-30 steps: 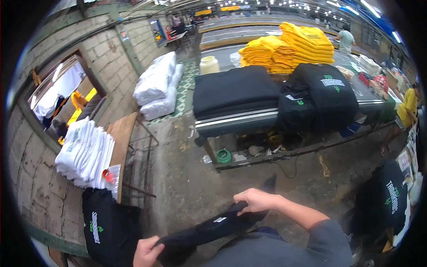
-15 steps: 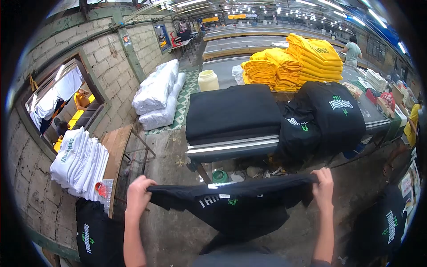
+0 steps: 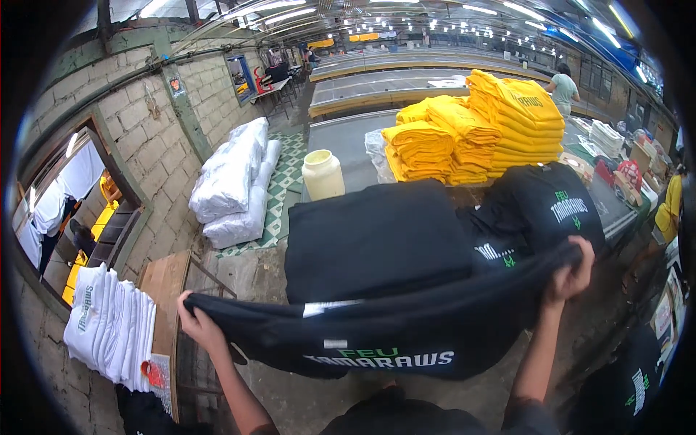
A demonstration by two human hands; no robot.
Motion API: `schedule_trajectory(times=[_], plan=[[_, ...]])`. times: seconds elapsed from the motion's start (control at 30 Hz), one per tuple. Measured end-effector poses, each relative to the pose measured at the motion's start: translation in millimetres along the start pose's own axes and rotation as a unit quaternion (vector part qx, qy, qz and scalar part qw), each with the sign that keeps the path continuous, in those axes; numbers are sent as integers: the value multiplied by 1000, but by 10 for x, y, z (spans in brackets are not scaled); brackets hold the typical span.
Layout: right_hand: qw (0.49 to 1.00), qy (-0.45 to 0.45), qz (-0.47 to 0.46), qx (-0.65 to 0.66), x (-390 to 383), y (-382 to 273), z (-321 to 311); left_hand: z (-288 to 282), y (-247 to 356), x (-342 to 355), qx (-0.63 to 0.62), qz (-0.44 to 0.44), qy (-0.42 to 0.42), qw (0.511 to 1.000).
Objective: Using a heat press machine to apply graphics to t-shirts in a workshop environment.
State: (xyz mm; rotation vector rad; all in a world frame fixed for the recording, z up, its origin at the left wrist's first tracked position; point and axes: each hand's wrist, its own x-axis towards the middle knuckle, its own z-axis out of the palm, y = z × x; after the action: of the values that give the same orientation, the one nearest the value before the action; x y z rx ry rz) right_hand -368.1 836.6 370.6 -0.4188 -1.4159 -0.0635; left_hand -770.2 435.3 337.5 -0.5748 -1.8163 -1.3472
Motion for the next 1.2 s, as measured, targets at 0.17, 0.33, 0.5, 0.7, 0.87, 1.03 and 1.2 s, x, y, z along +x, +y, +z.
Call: schedule_trajectory(times=[0.17,0.33,0.5,0.7,0.87,1.03,1.2], plan=[[969,-157,23,-190,138,947,1713,1741,-574,770,88,49,-192,976],[885,-390,-96,-236,-710,1214,2952,2877,-1178,686,205,50,-251,945],[888,-451,-86,-36,-1390,1204,2288,3488,-293,-30,11,159,-396,904],[868,-465,100,-142,-1377,2441,1693,4068,849,-698,-170,148,-461,858],[810,-557,122,-139,-1555,3185,1823,4777,1916,-1483,-267,114,-516,806],[791,-570,-55,-214,-1827,3260,1855,5866,2254,-2307,-186,50,-577,793],[845,-486,190,-113,-1589,3758,1565,6533,2061,-2939,23,-49,-628,776]])
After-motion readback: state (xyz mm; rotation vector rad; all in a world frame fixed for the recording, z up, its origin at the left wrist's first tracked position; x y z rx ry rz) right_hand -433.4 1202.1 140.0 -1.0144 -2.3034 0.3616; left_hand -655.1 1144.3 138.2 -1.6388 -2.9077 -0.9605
